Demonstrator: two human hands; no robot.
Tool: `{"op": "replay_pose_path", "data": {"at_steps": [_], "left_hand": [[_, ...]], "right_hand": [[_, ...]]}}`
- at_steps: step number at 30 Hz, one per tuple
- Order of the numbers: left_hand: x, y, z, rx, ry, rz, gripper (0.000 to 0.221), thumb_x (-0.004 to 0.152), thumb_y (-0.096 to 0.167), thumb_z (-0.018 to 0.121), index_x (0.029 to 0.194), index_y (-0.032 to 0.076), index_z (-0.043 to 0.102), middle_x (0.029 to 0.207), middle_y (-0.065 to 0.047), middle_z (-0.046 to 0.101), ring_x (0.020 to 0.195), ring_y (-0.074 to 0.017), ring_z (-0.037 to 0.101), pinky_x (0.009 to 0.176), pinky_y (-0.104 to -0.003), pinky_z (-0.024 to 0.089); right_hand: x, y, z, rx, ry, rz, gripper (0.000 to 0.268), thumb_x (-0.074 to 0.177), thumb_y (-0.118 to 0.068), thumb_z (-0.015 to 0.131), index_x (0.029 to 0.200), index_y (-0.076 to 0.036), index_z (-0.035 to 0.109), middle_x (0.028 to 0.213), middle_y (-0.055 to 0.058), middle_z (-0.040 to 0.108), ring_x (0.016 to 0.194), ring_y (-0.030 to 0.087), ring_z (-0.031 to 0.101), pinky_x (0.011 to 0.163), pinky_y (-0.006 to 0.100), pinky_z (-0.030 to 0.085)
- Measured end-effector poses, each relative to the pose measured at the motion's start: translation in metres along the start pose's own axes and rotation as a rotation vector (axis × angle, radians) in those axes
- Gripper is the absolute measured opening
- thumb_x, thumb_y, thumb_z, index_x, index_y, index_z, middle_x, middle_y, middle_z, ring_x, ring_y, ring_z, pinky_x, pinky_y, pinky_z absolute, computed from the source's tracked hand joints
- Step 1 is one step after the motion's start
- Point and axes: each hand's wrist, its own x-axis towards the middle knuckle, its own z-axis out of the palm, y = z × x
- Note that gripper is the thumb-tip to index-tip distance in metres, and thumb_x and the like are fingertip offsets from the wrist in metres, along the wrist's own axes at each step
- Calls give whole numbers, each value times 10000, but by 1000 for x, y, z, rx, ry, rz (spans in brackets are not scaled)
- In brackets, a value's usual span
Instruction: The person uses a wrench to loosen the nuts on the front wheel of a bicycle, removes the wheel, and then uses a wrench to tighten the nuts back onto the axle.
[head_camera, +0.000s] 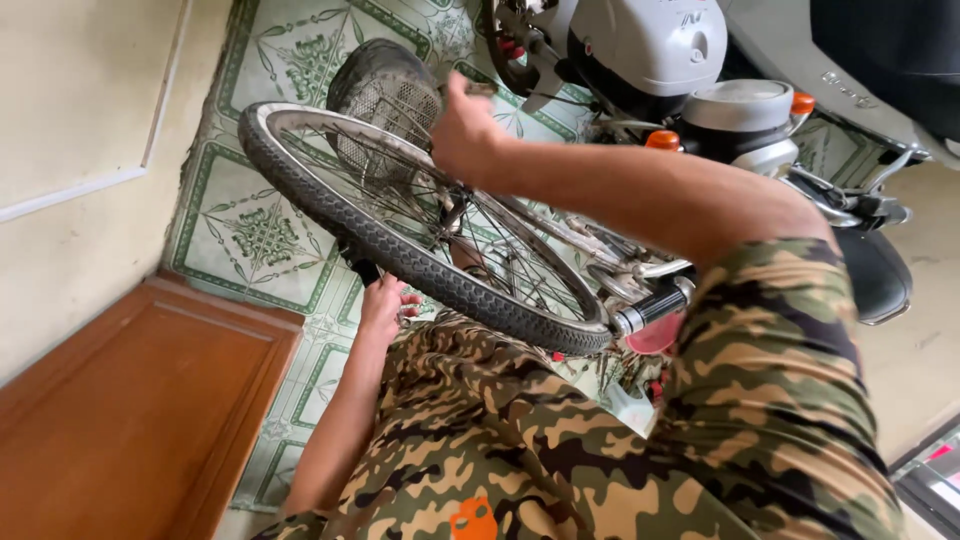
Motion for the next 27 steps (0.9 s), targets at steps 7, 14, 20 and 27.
{"op": "replay_pose_path", "data": {"at_steps": [7,14,20,27], "left_hand": [[22,-8,-11,-28,28,-2,480,1032,332,449,1349,-27,483,1389,-205,571,676,-207,670,482,-347,518],[21,-3,-13,-85,53,1,440,1057,340,438,1300,-22,497,1365,-221,601,665,-224,675,460,-352,503],[-9,17,10,27,-5,31,368,1072,410,448,1089,75,599,941,-109,645,651,-196,645,460,-320,500],[2,7,4,-21,-35,23,249,1026,269,515,1096,37,573,1004,-81,571,700,-229,688,489,-356,525]], "right_hand": [[-9,-42,96,781,-226,71,160,909,-99,651,898,-43,801,823,90,740,734,192,689,602,368,574],[44,-9,127,982,-171,19,220,846,-377,798,1029,-279,728,1012,22,736,1037,239,657,928,454,558],[35,26,10,51,126,-29,210,874,-392,749,850,-185,780,1101,25,728,1323,322,491,1189,596,224],[-41,-19,-2,277,-179,-52,234,967,-292,685,939,-72,757,983,116,765,927,270,692,1134,615,363]]}}
